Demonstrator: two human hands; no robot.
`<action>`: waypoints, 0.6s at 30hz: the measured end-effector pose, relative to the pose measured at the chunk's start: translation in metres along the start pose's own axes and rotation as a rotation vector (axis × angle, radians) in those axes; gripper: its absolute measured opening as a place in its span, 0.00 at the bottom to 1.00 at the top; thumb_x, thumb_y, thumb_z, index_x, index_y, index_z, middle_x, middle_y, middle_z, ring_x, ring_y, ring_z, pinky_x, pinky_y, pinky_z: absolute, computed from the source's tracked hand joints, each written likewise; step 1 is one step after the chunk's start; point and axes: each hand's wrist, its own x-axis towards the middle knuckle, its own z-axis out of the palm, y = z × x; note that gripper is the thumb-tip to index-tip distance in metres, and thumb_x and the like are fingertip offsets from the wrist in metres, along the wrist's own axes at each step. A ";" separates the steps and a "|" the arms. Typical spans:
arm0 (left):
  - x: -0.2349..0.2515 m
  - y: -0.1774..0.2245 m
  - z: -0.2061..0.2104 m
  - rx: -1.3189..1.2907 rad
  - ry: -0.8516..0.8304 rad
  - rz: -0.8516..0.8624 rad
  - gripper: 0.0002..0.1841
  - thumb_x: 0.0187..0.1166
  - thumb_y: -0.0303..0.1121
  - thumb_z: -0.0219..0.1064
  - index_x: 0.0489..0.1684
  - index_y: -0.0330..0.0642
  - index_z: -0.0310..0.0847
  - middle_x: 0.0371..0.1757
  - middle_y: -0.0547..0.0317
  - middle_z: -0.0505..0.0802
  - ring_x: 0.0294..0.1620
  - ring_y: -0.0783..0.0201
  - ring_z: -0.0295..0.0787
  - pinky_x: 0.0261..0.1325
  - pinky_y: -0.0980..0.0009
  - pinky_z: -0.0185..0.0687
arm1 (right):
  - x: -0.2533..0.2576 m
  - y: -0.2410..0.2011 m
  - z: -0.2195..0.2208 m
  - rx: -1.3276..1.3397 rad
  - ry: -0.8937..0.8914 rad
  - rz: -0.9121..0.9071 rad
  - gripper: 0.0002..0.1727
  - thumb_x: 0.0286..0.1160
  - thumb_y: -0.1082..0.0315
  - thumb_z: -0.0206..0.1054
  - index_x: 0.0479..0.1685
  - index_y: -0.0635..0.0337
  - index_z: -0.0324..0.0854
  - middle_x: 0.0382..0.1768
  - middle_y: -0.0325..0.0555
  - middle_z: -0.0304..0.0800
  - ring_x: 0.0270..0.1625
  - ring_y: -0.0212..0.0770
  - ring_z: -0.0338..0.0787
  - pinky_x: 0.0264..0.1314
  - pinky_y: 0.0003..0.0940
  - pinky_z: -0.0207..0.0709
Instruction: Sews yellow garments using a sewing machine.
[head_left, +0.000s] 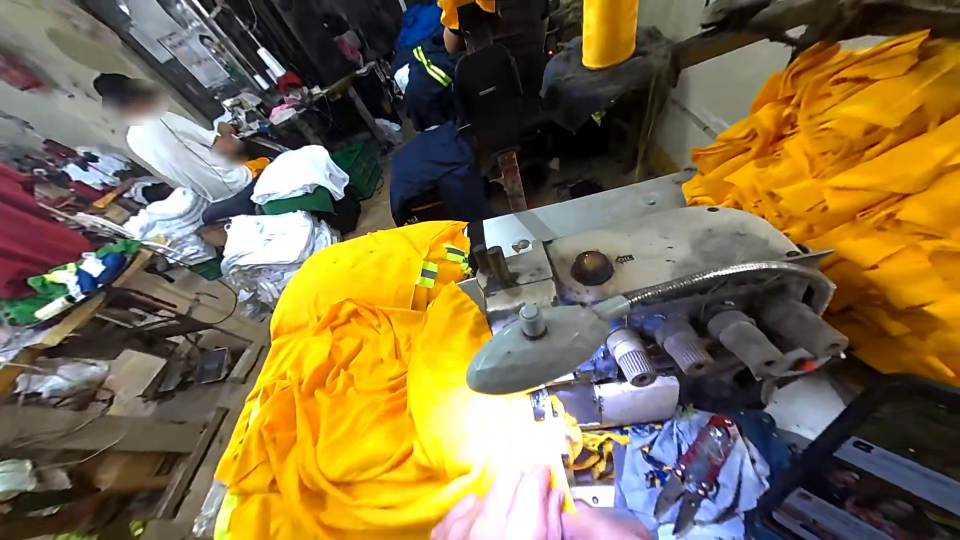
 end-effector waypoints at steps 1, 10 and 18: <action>0.002 0.000 0.003 0.012 0.015 -0.002 0.10 0.80 0.34 0.68 0.43 0.41 0.95 0.32 0.56 0.96 0.29 0.59 0.93 0.28 0.63 0.86 | 0.003 0.000 -0.001 -0.013 0.011 -0.006 0.22 0.90 0.64 0.56 0.28 0.70 0.84 0.17 0.48 0.83 0.21 0.32 0.83 0.26 0.31 0.77; 0.028 -0.083 0.014 -0.283 -0.077 0.188 0.16 0.82 0.53 0.63 0.50 0.59 0.95 0.39 0.71 0.95 0.39 0.71 0.92 0.43 0.62 0.90 | 0.029 0.012 -0.027 0.215 -0.121 0.035 0.10 0.80 0.63 0.70 0.42 0.60 0.93 0.41 0.39 0.96 0.43 0.28 0.92 0.49 0.28 0.89; 0.004 -0.067 -0.005 -0.264 -0.082 0.097 0.12 0.80 0.42 0.64 0.37 0.49 0.93 0.40 0.65 0.95 0.50 0.62 0.91 0.57 0.52 0.82 | -0.022 -0.004 -0.032 0.294 -0.320 0.212 0.08 0.75 0.66 0.73 0.39 0.63 0.92 0.33 0.40 0.96 0.38 0.31 0.94 0.46 0.35 0.90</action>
